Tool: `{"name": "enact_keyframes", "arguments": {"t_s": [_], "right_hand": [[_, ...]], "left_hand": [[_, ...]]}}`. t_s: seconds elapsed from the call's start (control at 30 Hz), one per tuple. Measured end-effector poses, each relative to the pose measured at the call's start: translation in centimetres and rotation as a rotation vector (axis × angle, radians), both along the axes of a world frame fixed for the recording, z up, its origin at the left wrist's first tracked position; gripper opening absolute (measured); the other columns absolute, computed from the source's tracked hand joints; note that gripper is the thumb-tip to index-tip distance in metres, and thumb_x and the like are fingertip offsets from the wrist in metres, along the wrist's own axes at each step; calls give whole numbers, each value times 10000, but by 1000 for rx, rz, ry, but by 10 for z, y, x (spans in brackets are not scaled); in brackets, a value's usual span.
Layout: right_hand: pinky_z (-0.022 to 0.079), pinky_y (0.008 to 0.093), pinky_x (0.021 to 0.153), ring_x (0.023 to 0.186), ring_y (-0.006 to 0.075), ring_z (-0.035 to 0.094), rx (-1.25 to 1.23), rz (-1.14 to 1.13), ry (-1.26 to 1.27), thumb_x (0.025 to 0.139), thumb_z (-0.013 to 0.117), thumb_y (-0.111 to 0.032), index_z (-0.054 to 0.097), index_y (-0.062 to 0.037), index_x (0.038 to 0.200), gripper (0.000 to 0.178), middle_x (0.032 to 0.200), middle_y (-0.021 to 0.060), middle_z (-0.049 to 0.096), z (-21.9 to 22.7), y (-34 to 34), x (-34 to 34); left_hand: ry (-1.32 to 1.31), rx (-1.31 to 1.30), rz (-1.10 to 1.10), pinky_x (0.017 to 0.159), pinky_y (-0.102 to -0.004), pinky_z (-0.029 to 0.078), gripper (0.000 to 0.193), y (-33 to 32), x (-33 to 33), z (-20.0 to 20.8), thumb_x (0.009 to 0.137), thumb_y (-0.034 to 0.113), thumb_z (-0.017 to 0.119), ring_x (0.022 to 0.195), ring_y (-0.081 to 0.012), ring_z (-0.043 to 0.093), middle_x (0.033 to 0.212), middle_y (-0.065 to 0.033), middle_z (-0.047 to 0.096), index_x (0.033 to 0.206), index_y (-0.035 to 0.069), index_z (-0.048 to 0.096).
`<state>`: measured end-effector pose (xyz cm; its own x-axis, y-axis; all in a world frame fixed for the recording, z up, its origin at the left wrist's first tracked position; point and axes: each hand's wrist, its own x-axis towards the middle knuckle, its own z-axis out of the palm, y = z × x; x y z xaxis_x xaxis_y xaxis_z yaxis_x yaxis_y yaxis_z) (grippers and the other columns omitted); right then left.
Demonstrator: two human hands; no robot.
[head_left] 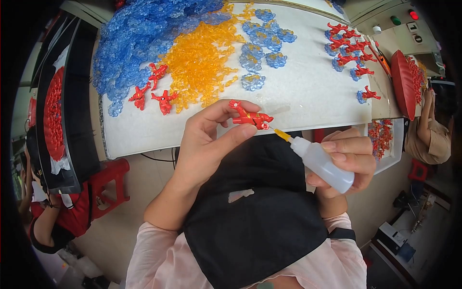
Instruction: The person assembles small red toy figures onto blue plastic bases by applying glue from a bottle to the bases, then pressing the figures onto the glued bases.
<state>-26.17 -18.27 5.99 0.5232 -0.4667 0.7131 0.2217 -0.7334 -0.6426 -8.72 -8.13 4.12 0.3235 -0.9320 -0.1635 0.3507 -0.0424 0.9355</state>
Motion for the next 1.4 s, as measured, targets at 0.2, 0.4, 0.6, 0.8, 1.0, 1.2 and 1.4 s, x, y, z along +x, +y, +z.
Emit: {"name": "enact_keyframes", "arguments": {"t_s": [0.2, 0.4, 0.6, 0.8, 1.0, 1.2, 1.4], "right_hand": [[440, 246, 553, 668, 178, 553, -22, -28, -2, 539, 808, -149, 522, -56, 892, 464, 825, 92, 564, -1, -2, -1], [437, 249, 540, 666, 182, 559, -44, -51, 31, 512, 817, -142, 540, -47, 881, 471, 813, 89, 567, -3, -1, 2], [436, 247, 542, 674, 189, 564, -70, -43, 47, 510, 818, -133, 540, -45, 887, 477, 820, 91, 560, -3, -2, 1], [488, 298, 645, 779, 227, 567, 120, 14, -78, 575, 771, -44, 455, -46, 927, 473, 900, 159, 524, -13, -13, -5], [411, 261, 745, 817, 180, 532, 249, -13, 298, 621, 614, 80, 519, -9, 926, 331, 895, 94, 536, -27, -59, 7], [467, 285, 681, 833, 219, 556, -251, 169, 475, 594, 595, 68, 547, -71, 937, 373, 920, 69, 550, -37, -71, 57], [460, 316, 629, 737, 270, 552, -286, 107, 728, 475, 591, 73, 560, -35, 917, 456, 813, 105, 537, -34, -52, 49]], "left_hand": [[196, 59, -17, 796, -220, 421, 295, -1, 1, 1, 753, 40, 589, 842, -108, 565, 914, -82, 599, 1030, -31, 520], [244, 56, -31, 805, -218, 416, 304, -2, 0, -2, 759, 50, 584, 852, -107, 563, 910, -83, 600, 1041, -36, 506], [304, 51, -62, 786, -219, 397, 294, -2, 1, -6, 777, 83, 569, 846, -113, 559, 899, -79, 603, 1041, -29, 507], [338, -10, 25, 712, -224, 378, 304, 3, 11, -7, 793, 117, 550, 842, -125, 529, 926, -91, 580, 1058, -25, 499], [213, -42, 178, 695, -217, 364, 287, 23, 44, -8, 790, 126, 550, 812, -111, 507, 921, -94, 587, 1032, -27, 533], [199, -58, 272, 708, -222, 366, 296, 34, 55, -8, 777, 110, 570, 807, -109, 503, 899, -82, 583, 1036, -29, 531], [170, -11, 264, 766, -237, 394, 208, 38, 51, -17, 771, 108, 595, 801, -98, 532, 859, -39, 594, 958, 22, 565]]}}
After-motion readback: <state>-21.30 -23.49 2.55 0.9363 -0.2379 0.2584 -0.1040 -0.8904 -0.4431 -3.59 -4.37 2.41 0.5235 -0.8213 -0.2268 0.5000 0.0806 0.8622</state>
